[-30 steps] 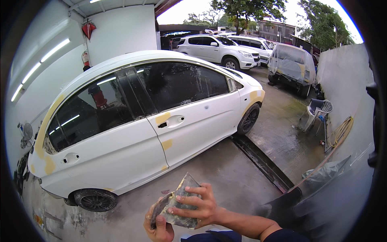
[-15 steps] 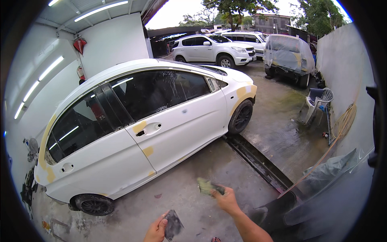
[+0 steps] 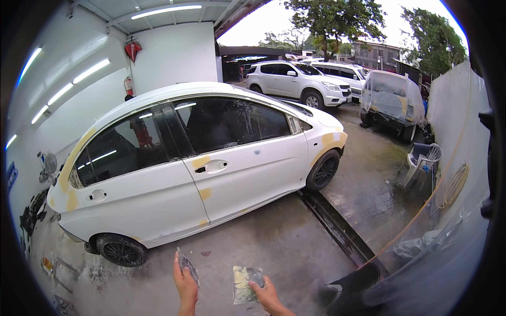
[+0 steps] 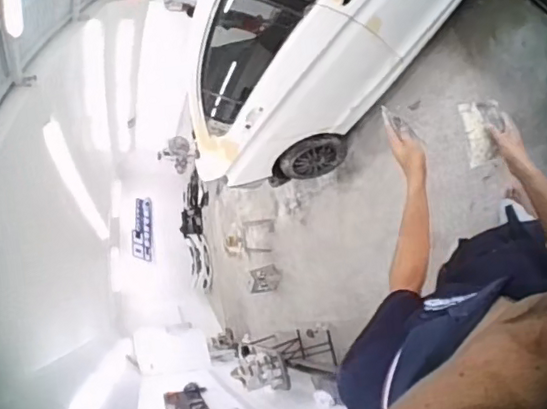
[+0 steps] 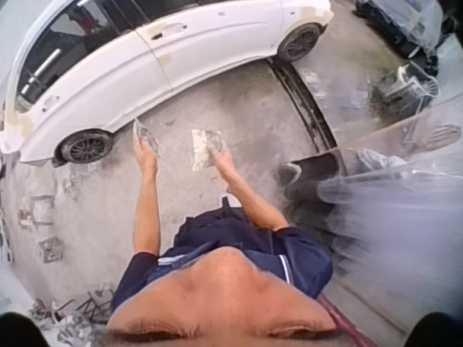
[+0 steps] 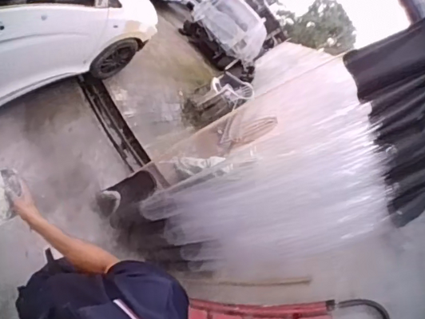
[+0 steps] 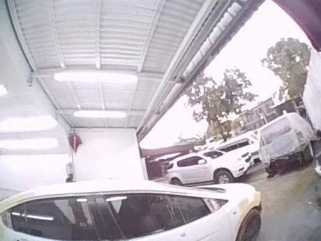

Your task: The person applies yellow body filler to the rear bumper and side panels of a white sedan using a putty knife and sanding block. The person spreads the filler over sanded areas and smooths the surface.

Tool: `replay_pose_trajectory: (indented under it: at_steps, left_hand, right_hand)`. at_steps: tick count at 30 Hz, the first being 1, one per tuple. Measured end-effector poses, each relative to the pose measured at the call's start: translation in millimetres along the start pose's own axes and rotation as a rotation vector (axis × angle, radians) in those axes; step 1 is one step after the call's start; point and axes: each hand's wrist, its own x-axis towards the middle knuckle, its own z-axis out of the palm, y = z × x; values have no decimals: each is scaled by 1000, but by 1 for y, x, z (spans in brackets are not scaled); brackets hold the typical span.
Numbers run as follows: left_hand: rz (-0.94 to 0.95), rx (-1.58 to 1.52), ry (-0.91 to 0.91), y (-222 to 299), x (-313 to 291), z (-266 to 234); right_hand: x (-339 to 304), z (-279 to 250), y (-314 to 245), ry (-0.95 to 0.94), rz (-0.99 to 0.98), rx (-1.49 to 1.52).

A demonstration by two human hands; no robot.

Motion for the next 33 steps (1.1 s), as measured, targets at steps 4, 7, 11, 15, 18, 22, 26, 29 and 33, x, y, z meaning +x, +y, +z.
replay_pose_trajectory:
  at_steps: [4, 7, 11, 15, 18, 22, 26, 29, 33]
  left_hand:
    - [282, 301, -351, 36, -75, -64]
    - [449, 228, -273, 50, -123, -84]
    - [450, 418, -594, 50, -181, -134]
    - [732, 272, -409, 50, -219, -181]
    - [640, 267, -375, 68, -233, -195]
    - [507, 101, -128, 106, -239, -206]
    - [585, 1, 210, 139, -227, -224]
    - [622, -5, 424, 159, -211, -227]
    - [553, 2, 486, 172, -186, -222]
  right_hand:
    - [-68, 46, -16, -397, -248, 313]
    - [-133, 104, -24, -355, -745, 300]
    - [-203, 142, -53, -357, -496, 890]
    - [-250, 153, -77, -1051, -616, 819]
    - [-281, 171, -78, -882, -686, 625]
    - [-309, 190, -63, -841, -684, 408]
    - [-311, 191, -57, -849, -683, 293]
    - [-304, 186, -64, -835, -679, 252]
    - [-293, 178, -77, -824, -679, 240]
